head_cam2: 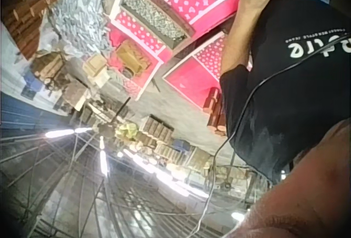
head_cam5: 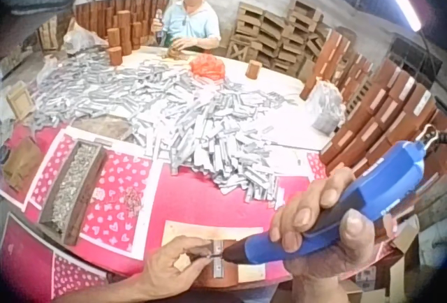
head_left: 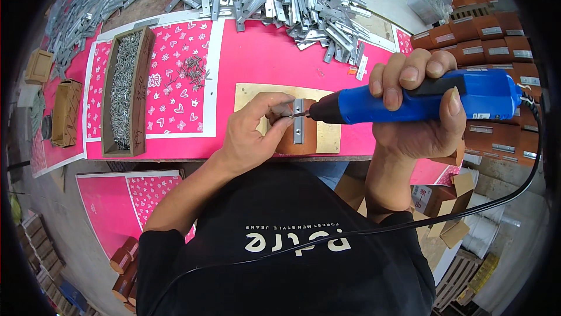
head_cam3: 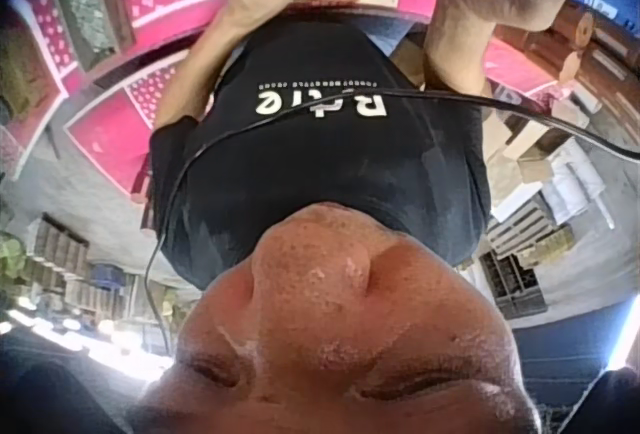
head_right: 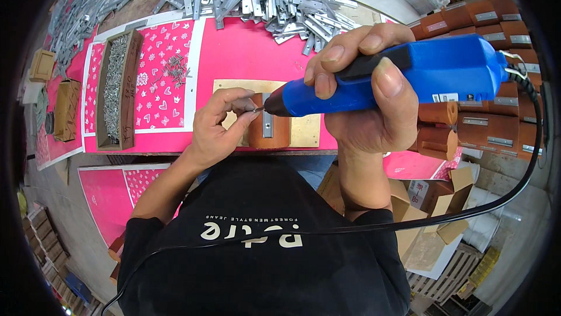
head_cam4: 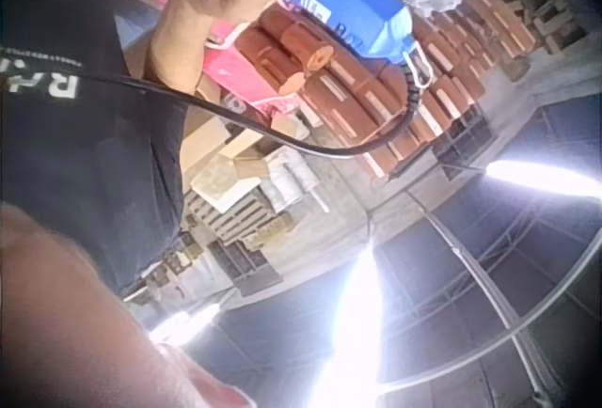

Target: Using an electric screwdriver to attach metal brackets to wooden cylindrical components.

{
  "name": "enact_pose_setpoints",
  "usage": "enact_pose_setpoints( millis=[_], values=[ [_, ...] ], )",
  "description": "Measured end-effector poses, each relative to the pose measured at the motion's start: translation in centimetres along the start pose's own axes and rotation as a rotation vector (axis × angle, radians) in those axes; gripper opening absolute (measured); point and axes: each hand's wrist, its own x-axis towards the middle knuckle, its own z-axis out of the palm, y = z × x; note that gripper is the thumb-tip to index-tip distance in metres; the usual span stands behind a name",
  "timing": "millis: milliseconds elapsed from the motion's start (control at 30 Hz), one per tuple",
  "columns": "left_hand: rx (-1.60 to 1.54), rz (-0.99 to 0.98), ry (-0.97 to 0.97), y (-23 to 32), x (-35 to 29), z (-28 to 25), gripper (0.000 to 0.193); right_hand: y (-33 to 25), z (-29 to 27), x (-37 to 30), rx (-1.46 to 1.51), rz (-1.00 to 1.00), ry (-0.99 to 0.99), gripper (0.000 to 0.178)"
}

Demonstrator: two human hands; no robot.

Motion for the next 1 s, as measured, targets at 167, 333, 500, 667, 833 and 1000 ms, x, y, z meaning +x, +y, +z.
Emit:
enact_pose_setpoints(
  millis=[167,333,500,667,833,1000],
  values=[
    [0.180,0.156,-0.040,0.1,0.1,0.2,0.033,0.2,1.0,0.4,-0.066,0.059,0.096,0.026],
    [0.223,0.184,0.001,0.3,0.9,1.1,0.034,0.5,2.2,0.4,-0.292,0.114,0.017,0.029],
    [0.212,0.233,0.092,0.1,1.1,1.4,0.041,0.9,3.7,0.3,-0.474,0.192,-0.005,0.031],
    [0.263,0.224,0.107,-1.0,0.4,1.7,0.048,1.6,4.3,0.2,-0.523,0.207,-0.066,0.033],
    [0.264,0.209,0.120,-1.4,-0.1,1.6,0.048,2.6,4.4,0.0,-0.513,0.246,-0.063,0.033],
    [0.270,0.202,0.092,-2.1,-0.2,1.8,0.047,3.4,4.3,0.0,-0.607,0.195,-0.127,0.034]
  ],
)
